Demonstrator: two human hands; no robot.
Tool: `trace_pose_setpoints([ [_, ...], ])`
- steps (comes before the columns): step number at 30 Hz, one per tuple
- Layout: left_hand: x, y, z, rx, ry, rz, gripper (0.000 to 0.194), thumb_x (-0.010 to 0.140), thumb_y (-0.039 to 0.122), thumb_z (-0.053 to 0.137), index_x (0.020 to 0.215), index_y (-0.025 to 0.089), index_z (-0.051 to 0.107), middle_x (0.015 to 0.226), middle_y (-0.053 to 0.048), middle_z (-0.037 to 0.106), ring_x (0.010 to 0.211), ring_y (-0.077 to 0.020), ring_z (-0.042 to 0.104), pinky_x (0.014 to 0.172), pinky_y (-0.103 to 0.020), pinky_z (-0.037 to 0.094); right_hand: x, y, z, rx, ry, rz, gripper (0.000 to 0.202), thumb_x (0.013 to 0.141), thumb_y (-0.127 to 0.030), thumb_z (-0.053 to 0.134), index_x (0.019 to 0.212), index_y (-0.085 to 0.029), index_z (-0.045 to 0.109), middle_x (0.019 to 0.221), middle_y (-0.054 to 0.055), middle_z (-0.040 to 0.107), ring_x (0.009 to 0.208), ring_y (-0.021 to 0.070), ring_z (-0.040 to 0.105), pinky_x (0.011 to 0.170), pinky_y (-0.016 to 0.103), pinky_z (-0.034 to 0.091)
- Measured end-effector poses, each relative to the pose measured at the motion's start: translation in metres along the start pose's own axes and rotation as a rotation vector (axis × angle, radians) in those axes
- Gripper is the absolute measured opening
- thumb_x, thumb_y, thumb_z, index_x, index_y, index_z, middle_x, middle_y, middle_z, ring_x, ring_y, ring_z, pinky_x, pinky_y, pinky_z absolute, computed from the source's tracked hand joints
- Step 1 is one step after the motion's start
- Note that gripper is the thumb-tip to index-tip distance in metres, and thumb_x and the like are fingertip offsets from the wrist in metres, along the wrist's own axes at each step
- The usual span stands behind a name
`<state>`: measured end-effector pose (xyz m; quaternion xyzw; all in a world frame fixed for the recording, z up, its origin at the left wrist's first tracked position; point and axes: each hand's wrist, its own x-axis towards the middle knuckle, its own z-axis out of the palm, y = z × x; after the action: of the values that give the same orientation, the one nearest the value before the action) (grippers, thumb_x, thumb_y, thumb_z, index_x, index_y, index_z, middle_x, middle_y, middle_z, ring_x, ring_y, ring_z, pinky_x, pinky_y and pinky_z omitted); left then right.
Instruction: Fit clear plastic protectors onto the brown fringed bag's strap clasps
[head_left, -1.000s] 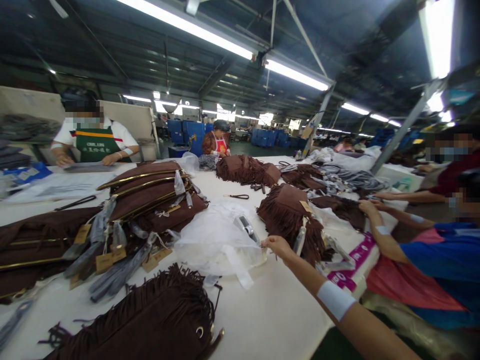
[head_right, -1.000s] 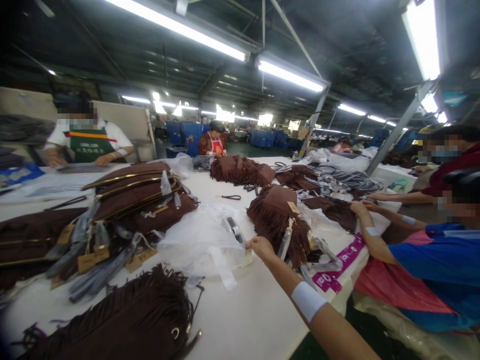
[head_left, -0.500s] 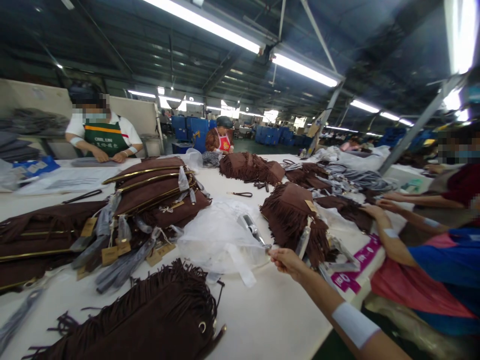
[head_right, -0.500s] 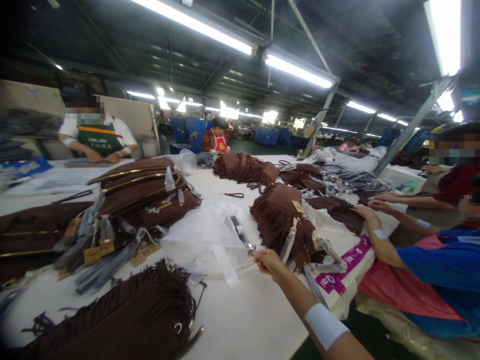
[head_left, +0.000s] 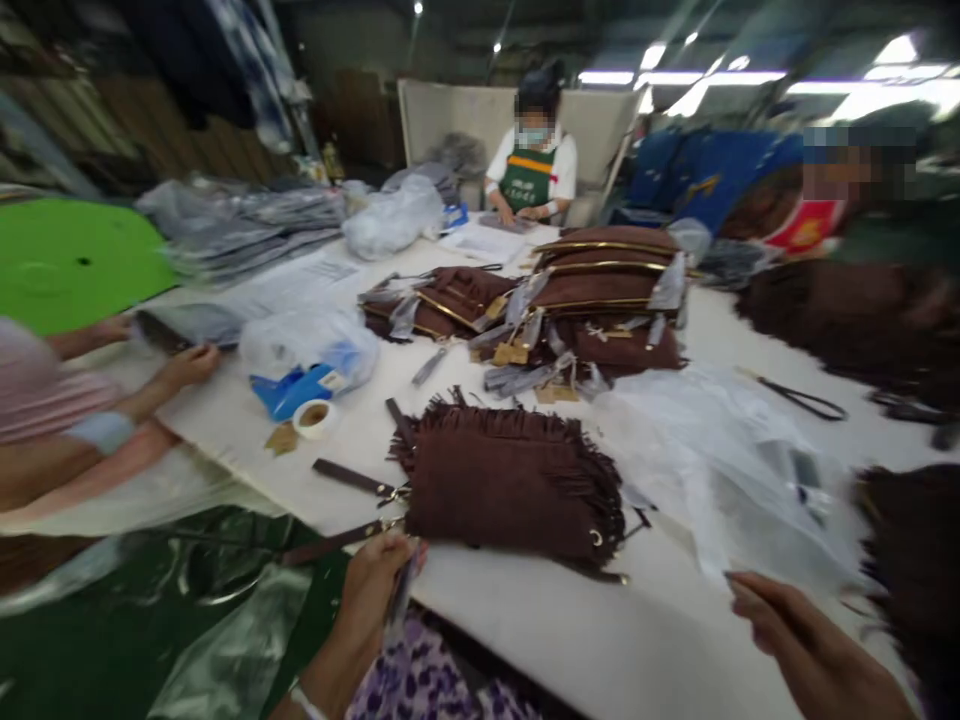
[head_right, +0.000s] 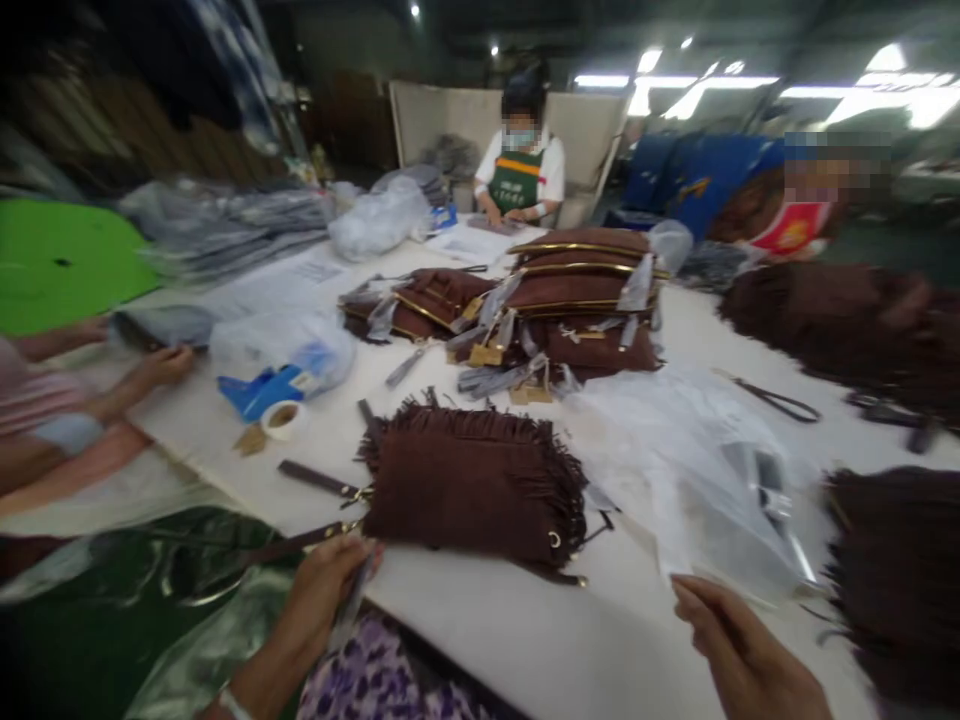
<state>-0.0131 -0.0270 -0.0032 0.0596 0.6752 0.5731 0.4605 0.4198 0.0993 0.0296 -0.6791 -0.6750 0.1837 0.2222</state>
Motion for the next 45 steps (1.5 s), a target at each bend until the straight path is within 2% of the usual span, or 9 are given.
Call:
trace_pose_setpoints([
  [2, -0.005, -0.004, -0.009, -0.006, 0.018, 0.015, 0.020, 0.068, 0.029, 0.073, 0.073, 0.012, 0.064, 0.069, -0.005, 0.070, 0.064, -0.0147, 0.062, 0.060, -0.022, 0.047, -0.018, -0.056, 0.037, 0.201, -0.324, -0.078, 0.039, 0.079, -0.053, 0.054, 0.104, -0.025, 0.065, 0.084, 0.005, 0.070, 0.067, 0.0183, 0.065, 0.063, 0.026, 0.053],
  [4, -0.007, -0.006, -0.007, -0.007, 0.025, 0.035, 0.023, 0.067, 0.033, 0.072, 0.074, 0.013, 0.063, 0.069, -0.005, 0.070, 0.063, -0.0147, 0.062, 0.059, -0.022, 0.045, -0.041, -0.122, 0.076, 0.349, -0.561, -0.191, 0.031, 0.086, -0.047, 0.050, 0.100, -0.023, 0.065, 0.078, 0.003, 0.066, 0.064, 0.0158, 0.061, 0.060, 0.024, 0.051],
  [7, -0.008, -0.009, -0.003, -0.013, 0.008, 0.049, 0.026, 0.067, 0.038, 0.071, 0.072, 0.015, 0.061, 0.067, -0.004, 0.069, 0.062, -0.0152, 0.060, 0.059, -0.023, 0.044, -0.061, -0.206, 0.127, 0.518, -0.701, -0.423, 0.023, 0.092, -0.029, 0.044, 0.098, -0.022, 0.065, 0.078, 0.001, 0.063, 0.065, 0.0127, 0.057, 0.063, 0.022, 0.047],
  [10, -0.006, -0.012, -0.005, 0.037, -0.006, 0.124, 0.024, 0.071, 0.039, 0.068, 0.070, 0.016, 0.060, 0.063, 0.000, 0.065, 0.058, -0.0142, 0.055, 0.058, -0.023, 0.041, -0.063, -0.248, 0.161, 0.511, -0.729, -0.615, 0.023, 0.092, -0.017, 0.044, 0.098, -0.023, 0.065, 0.089, 0.001, 0.065, 0.080, 0.0128, 0.060, 0.076, 0.023, 0.045],
  [13, -0.005, -0.016, -0.011, 0.090, -0.012, 0.187, 0.021, 0.076, 0.037, 0.063, 0.073, 0.016, 0.061, 0.066, 0.000, 0.064, 0.063, -0.0154, 0.055, 0.061, -0.025, 0.041, -0.059, -0.259, 0.178, 0.416, -0.727, -0.697, 0.024, 0.093, -0.015, 0.042, 0.100, -0.023, 0.064, 0.091, 0.002, 0.065, 0.083, 0.0134, 0.060, 0.078, 0.023, 0.043],
  [17, -0.002, -0.020, -0.015, 0.079, -0.053, 0.182, 0.021, 0.080, 0.038, 0.058, 0.078, 0.017, 0.061, 0.072, -0.002, 0.065, 0.068, -0.0176, 0.057, 0.064, -0.027, 0.042, -0.059, -0.264, 0.183, 0.298, -0.734, -0.710, 0.023, 0.094, -0.016, 0.043, 0.100, -0.025, 0.064, 0.090, 0.001, 0.065, 0.082, 0.0131, 0.060, 0.075, 0.022, 0.042],
  [31, -0.005, -0.019, -0.020, -0.156, -0.181, 0.082, 0.020, 0.075, 0.035, 0.065, 0.077, 0.017, 0.057, 0.071, -0.001, 0.063, 0.065, -0.0161, 0.054, 0.060, -0.025, 0.040, -0.059, -0.294, 0.171, -0.166, -0.716, -0.787, 0.020, 0.089, -0.017, 0.045, 0.091, -0.030, 0.061, 0.081, -0.003, 0.066, 0.073, 0.0146, 0.064, 0.060, 0.024, 0.033],
  [40, -0.005, -0.024, -0.024, -0.086, -0.178, 0.147, 0.012, 0.078, 0.029, 0.060, 0.079, 0.017, 0.062, 0.073, -0.002, 0.062, 0.072, -0.0185, 0.055, 0.066, -0.026, 0.041, -0.054, -0.322, 0.164, -0.389, -0.769, -0.732, 0.024, 0.080, -0.008, 0.046, 0.099, -0.020, 0.055, 0.083, 0.004, 0.072, 0.076, 0.0218, 0.069, 0.059, 0.027, 0.035],
  [45, 0.000, -0.027, -0.023, -0.089, -0.156, 0.114, 0.023, 0.075, 0.039, 0.066, 0.075, 0.017, 0.061, 0.067, 0.000, 0.058, 0.066, -0.0174, 0.052, 0.061, -0.025, 0.039, -0.052, -0.325, 0.165, -0.389, -0.777, -0.748, 0.024, 0.080, -0.008, 0.046, 0.099, -0.020, 0.055, 0.084, 0.005, 0.072, 0.076, 0.0224, 0.069, 0.059, 0.027, 0.035],
])
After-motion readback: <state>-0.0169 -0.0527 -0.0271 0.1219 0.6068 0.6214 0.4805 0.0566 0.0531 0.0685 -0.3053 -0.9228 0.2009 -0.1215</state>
